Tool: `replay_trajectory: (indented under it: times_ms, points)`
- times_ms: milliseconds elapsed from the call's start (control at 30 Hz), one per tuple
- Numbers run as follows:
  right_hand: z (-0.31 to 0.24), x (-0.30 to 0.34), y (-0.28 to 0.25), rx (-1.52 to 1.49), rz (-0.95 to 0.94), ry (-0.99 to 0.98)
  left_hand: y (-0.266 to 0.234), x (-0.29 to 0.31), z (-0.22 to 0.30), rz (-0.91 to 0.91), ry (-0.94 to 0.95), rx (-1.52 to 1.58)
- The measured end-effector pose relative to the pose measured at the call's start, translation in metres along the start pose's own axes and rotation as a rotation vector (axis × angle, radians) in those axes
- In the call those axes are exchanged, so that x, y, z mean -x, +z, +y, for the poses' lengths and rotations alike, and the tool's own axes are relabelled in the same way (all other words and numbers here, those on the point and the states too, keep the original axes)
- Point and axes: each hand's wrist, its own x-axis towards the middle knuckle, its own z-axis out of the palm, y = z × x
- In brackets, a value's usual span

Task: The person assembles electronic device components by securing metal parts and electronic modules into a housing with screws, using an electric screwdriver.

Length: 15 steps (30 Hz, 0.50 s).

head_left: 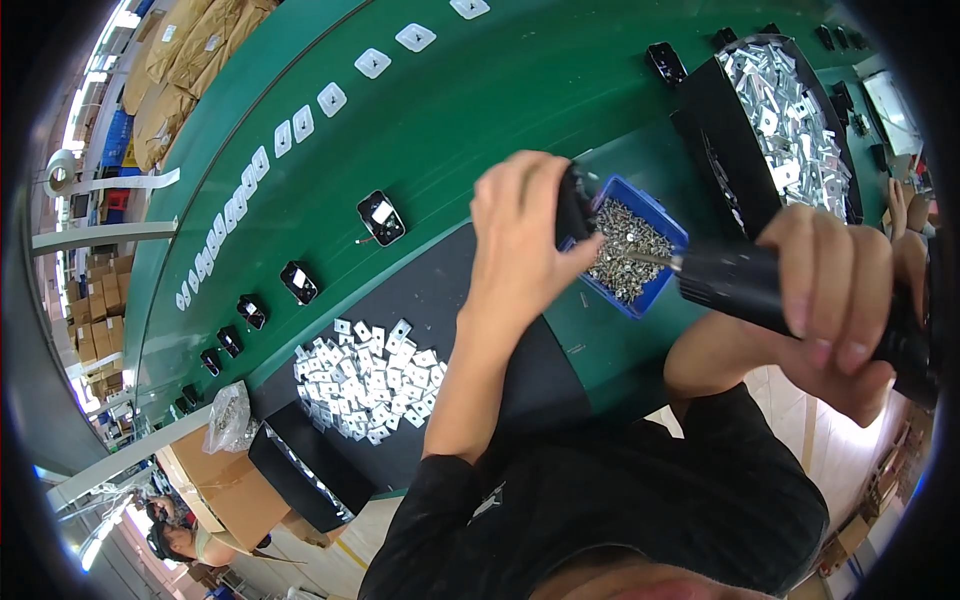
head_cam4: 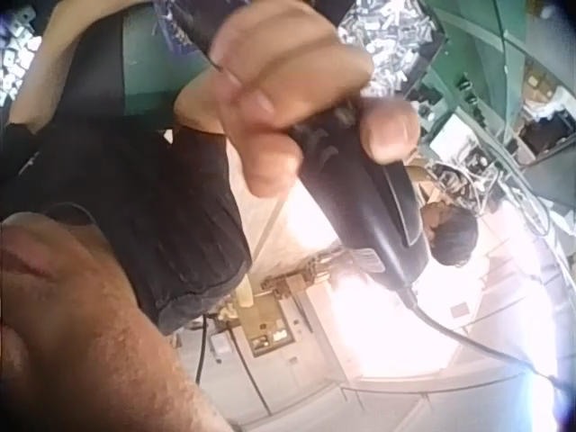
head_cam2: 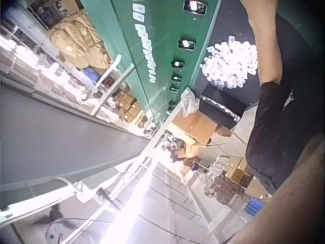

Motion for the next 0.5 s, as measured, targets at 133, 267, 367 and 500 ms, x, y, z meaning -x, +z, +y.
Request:
replay_trajectory:
  times_ms: [133,267,367,500]
  points:
    - [-0.025,-0.003,-0.01,-0.025,0.047,0.013,0.004,-0.017,-0.042,0.08,-0.212,0.01]
    - [-0.026,-0.003,-0.018,0.052,0.047,-0.055,0.004,-0.035,-0.089,-0.027,-0.438,0.011]
    - [-0.027,-0.006,-0.018,0.073,0.011,-0.015,-0.001,-0.034,-0.114,-0.143,-0.446,-0.059]
    - [-0.023,-0.006,-0.013,0.047,0.009,-0.023,-0.006,-0.016,-0.126,-0.011,-0.148,-0.403]
